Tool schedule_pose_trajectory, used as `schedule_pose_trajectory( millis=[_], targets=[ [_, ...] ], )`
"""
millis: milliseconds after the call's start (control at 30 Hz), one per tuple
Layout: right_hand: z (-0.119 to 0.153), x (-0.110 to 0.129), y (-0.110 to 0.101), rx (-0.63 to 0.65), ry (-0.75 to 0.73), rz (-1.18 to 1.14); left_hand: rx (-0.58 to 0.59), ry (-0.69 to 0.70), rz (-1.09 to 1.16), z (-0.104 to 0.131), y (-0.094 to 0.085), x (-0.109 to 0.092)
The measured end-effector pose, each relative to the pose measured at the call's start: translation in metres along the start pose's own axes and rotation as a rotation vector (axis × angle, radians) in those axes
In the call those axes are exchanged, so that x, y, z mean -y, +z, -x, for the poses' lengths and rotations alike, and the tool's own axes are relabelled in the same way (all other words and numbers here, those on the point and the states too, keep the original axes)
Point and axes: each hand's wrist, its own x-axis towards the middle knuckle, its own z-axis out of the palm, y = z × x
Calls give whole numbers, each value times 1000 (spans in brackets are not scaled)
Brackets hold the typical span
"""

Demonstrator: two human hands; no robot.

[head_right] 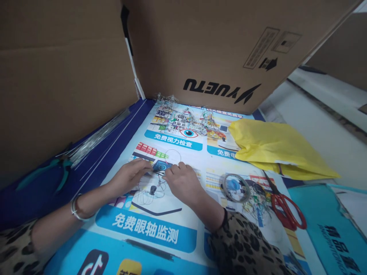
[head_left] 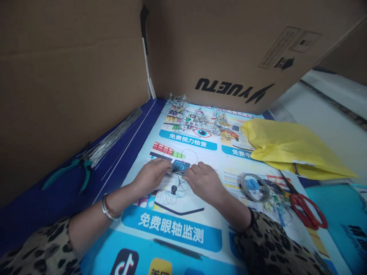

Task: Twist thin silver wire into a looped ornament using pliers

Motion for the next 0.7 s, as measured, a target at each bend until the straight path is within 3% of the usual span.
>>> schedule_pose_trajectory(
  millis=[700],
  targets=[
    [-3,1,-5,55,31,-20,45,-13,221,-5,-10,-2]
  ],
)
